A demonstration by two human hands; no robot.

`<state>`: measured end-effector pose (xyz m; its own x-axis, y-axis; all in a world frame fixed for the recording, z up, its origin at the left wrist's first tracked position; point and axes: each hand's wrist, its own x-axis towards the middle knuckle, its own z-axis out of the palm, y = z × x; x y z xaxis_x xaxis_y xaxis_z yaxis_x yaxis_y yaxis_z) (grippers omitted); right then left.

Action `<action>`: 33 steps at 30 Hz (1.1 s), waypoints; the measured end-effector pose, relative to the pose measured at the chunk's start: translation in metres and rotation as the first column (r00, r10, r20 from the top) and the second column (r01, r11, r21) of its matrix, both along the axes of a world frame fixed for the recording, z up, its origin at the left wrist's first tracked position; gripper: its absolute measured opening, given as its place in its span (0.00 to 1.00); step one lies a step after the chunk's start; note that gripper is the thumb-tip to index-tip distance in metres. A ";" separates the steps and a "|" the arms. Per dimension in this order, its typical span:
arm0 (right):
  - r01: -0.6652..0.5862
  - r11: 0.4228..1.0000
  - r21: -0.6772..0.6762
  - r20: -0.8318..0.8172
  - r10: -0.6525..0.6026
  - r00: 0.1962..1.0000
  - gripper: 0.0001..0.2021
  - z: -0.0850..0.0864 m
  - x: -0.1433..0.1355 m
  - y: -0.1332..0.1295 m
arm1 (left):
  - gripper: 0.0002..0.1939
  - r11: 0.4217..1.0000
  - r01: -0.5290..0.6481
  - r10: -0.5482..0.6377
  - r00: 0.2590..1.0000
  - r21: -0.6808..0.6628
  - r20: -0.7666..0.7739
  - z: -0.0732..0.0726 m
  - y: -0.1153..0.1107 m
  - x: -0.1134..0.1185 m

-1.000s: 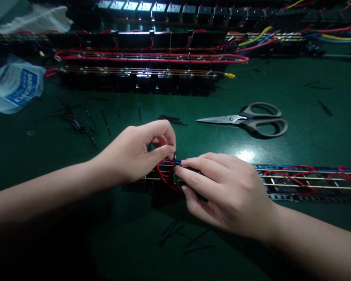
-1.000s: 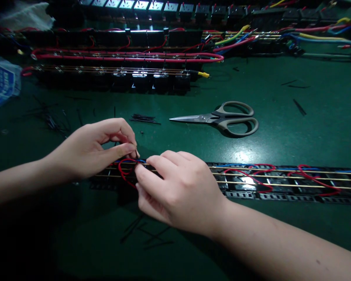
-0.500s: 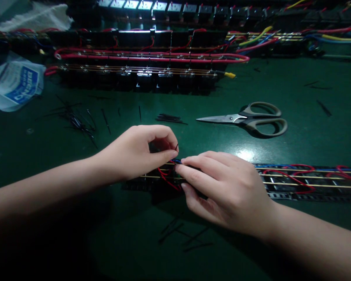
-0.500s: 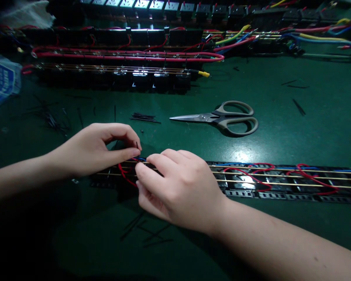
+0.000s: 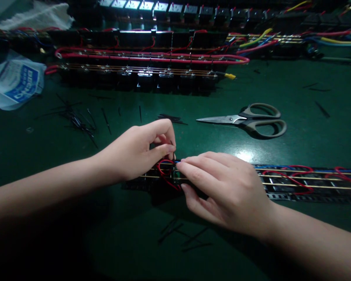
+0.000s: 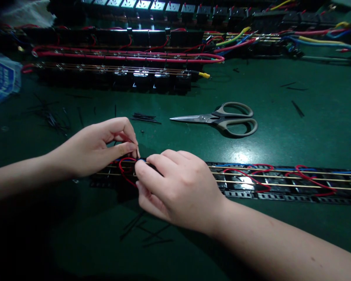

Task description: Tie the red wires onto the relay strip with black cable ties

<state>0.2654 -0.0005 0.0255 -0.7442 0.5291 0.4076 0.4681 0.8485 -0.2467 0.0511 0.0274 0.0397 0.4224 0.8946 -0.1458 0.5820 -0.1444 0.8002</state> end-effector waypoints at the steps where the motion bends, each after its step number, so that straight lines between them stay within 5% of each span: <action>1: -0.001 1.000 0.002 -0.003 0.001 1.000 0.10 0.000 0.000 0.000 | 0.02 1.000 0.012 -0.012 1.000 -0.005 0.001 -0.001 0.000 0.000; 33: -0.032 0.999 -0.011 0.012 0.032 0.999 0.12 -0.001 0.000 0.001 | 0.04 0.999 -0.004 0.001 0.998 -0.037 -0.068 0.003 -0.001 0.003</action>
<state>0.2652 0.0007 0.0247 -0.7655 0.5096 0.3928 0.4441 0.8602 -0.2506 0.0542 0.0261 0.0423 0.4080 0.8892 -0.2073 0.6358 -0.1137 0.7634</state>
